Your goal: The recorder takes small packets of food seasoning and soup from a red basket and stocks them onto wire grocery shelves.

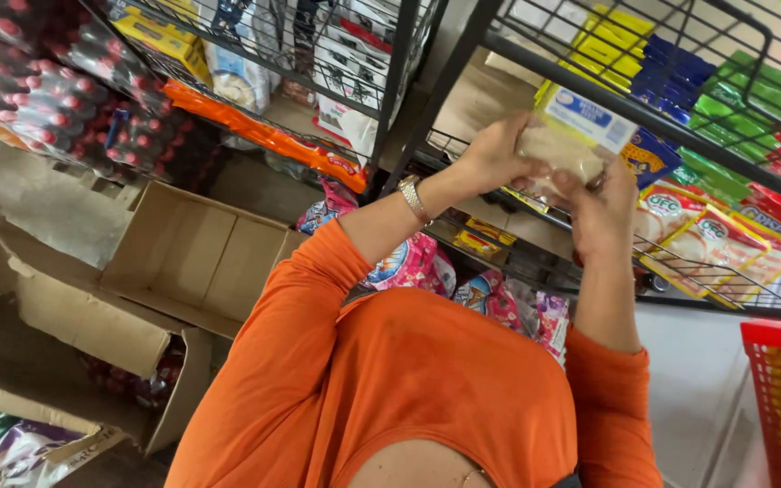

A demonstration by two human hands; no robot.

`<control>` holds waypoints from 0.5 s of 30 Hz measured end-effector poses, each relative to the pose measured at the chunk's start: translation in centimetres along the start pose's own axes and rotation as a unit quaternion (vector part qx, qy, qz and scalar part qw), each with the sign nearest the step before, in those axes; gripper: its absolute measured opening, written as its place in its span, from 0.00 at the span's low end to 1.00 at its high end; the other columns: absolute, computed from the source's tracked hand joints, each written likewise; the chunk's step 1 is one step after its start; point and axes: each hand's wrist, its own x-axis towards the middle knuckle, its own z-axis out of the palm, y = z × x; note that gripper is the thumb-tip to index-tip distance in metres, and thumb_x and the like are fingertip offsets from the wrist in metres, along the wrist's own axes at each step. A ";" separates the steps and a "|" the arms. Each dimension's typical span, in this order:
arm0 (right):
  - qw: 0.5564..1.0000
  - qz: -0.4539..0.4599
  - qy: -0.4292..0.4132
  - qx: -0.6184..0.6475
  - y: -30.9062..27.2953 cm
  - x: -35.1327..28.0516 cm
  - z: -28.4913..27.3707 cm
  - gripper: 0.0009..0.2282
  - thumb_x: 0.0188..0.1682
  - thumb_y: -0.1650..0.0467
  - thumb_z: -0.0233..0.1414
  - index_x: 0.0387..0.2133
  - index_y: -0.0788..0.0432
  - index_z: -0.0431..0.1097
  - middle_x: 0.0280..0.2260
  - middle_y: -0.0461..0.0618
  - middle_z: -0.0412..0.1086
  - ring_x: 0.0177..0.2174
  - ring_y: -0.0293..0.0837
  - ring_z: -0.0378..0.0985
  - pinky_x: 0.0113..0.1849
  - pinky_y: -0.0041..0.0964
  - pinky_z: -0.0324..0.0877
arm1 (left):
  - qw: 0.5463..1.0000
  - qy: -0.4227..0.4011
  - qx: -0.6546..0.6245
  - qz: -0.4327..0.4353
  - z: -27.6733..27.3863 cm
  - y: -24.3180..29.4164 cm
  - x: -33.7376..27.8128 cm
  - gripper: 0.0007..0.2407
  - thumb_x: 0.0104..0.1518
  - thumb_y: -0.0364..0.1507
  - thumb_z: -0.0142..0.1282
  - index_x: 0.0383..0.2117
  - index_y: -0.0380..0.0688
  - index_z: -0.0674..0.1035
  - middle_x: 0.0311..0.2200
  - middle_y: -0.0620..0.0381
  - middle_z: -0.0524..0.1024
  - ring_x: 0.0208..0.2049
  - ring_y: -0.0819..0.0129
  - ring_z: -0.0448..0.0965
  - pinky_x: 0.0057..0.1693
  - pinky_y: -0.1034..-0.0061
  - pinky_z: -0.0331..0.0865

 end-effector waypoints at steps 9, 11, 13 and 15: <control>0.987 -0.131 0.049 -0.082 3.5 18.2 -2.4 0.09 0.58 0.75 0.55 0.50 0.61 0.72 0.44 0.43 0.76 0.41 0.35 0.80 0.44 0.29 0.80 | 0.921 0.101 0.365 -0.091 -0.8 -13.5 13.1 0.17 0.60 0.26 0.54 0.54 0.33 0.69 0.45 0.42 0.77 0.44 0.59 0.81 0.48 0.70 0.78; 0.897 -0.332 -0.005 -0.293 4.2 21.1 -2.4 0.08 0.56 0.82 0.59 0.46 0.65 0.76 0.37 0.49 0.76 0.37 0.40 0.80 0.39 0.34 0.76 | 0.947 0.206 0.244 -0.045 -0.6 -14.4 14.4 0.18 0.55 0.31 0.59 0.50 0.40 0.74 0.42 0.47 0.79 0.46 0.55 0.81 0.51 0.65 0.75; 0.885 -0.342 -0.008 -0.316 4.1 22.5 -1.1 0.07 0.53 0.83 0.58 0.43 0.67 0.74 0.36 0.48 0.76 0.35 0.39 0.81 0.35 0.33 0.77 | 0.949 0.239 0.202 -0.031 -0.4 -14.7 14.9 0.18 0.53 0.33 0.61 0.49 0.42 0.76 0.42 0.48 0.80 0.46 0.54 0.81 0.52 0.63 0.75; 0.871 -0.355 -0.011 -0.341 5.7 25.1 -1.3 0.07 0.50 0.84 0.58 0.39 0.68 0.72 0.36 0.46 0.76 0.33 0.37 0.82 0.31 0.31 0.78 | 0.949 0.274 0.158 -0.014 -0.2 -14.5 15.5 0.18 0.52 0.35 0.63 0.48 0.44 0.77 0.41 0.50 0.81 0.47 0.53 0.81 0.53 0.62 0.74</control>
